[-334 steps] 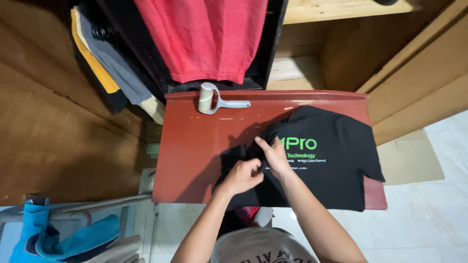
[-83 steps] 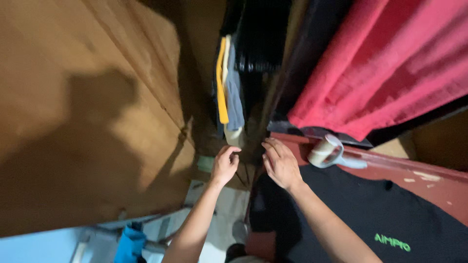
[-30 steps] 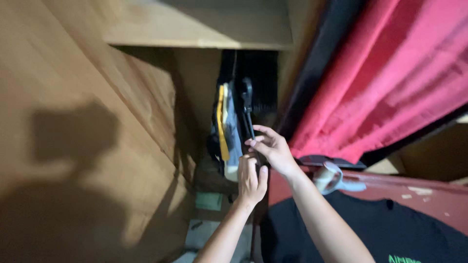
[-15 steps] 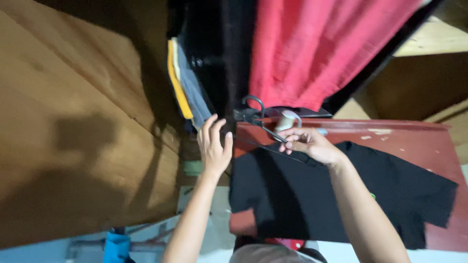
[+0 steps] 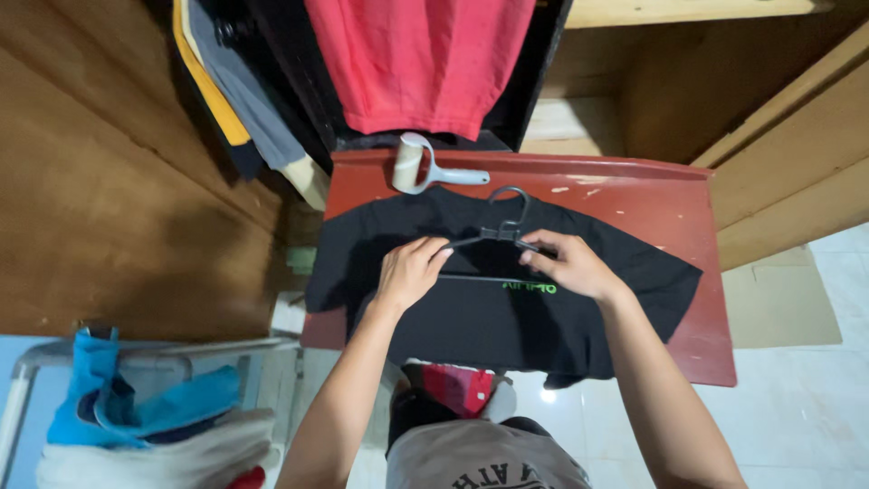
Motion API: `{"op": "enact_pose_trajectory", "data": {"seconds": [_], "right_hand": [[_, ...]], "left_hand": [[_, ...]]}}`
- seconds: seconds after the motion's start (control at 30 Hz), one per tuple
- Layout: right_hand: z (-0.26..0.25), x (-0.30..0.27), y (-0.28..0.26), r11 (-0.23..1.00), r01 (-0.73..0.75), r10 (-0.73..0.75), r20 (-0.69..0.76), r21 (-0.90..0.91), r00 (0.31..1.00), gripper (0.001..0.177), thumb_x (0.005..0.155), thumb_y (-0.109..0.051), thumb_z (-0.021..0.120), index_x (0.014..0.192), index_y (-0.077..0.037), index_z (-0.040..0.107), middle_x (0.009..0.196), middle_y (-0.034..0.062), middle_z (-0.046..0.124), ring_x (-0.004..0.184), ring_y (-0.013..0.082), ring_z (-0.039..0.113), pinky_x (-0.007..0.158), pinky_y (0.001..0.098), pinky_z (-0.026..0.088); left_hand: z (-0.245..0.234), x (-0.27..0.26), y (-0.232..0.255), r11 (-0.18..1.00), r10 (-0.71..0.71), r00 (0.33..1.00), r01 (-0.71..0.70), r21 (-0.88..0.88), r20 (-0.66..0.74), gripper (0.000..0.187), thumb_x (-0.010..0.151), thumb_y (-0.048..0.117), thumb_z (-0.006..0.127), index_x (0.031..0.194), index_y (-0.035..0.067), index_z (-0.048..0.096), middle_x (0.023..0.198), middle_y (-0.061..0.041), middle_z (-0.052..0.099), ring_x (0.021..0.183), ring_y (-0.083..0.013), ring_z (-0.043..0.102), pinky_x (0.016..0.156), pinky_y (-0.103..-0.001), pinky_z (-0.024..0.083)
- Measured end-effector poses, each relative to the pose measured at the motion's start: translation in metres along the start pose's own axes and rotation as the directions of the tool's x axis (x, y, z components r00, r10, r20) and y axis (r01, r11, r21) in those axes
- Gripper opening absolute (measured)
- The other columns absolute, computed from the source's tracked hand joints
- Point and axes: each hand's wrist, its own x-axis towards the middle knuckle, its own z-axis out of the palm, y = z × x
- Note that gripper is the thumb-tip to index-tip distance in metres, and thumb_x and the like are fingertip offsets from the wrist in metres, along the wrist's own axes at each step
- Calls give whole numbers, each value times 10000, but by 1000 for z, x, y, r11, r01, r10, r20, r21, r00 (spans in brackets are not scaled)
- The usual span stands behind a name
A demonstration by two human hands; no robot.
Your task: The person uses a lint roller to remove lint from a black t-shirt and a white t-shirt laid on a red table. After rolling each shirt, the person folds it, places it on a hanger, and hangs it in a wooden wardrobe.
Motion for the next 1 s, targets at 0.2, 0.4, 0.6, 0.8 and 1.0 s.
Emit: {"op": "enact_pose_trajectory", "data": {"seconds": [0.2, 0.4, 0.6, 0.8, 1.0], "right_hand": [[-15, -9, 17, 989, 147, -146, -110, 1, 983, 162, 1018, -181, 630, 1083, -46, 690, 820, 3, 694, 753, 53, 600, 681, 246, 496], [-47, -7, 47, 993, 89, -75, -185, 74, 980, 149, 1019, -157, 611, 1090, -46, 679, 824, 1, 670, 711, 77, 513, 656, 242, 447], [-61, 6, 72, 984, 51, 7, -321, 172, 947, 160, 1038, -157, 584, 1125, -48, 665, 813, 2, 656, 707, 62, 523, 655, 229, 444], [-62, 27, 73, 982, 14, 65, -406, 188, 912, 180, 1050, -170, 590, 1123, -24, 665, 822, 11, 669, 683, 68, 500, 623, 233, 420], [-47, 49, 65, 989, -122, 149, -489, 86, 860, 217, 1022, -197, 624, 1119, -20, 702, 783, 38, 693, 640, 85, 527, 592, 269, 438]], "left_hand": [[30, -8, 22, 1000, -18, 996, 16, 17, 93, 209, 983, 288, 635, 1081, 115, 701, 979, -123, 749, 895, -366, 719, 757, -470, 570], [28, -11, -13, 989, -144, 969, 146, 6, 203, 216, 1015, 299, 609, 1077, 103, 676, 938, -142, 747, 897, -374, 712, 769, -473, 569], [55, 1, -58, 981, -187, 980, 182, 64, 65, 198, 1001, 233, 574, 1120, 134, 697, 1084, -101, 721, 1039, -333, 680, 886, -458, 551], [86, 44, -81, 928, -192, 976, 147, 341, 101, 404, 873, 193, 631, 1271, 190, 697, 1092, -104, 633, 1036, -316, 625, 862, -493, 513], [110, 77, -102, 864, -219, 968, 134, 485, 123, 203, 939, 254, 639, 1086, 149, 733, 1059, -83, 655, 1017, -282, 665, 806, -485, 555]]}}
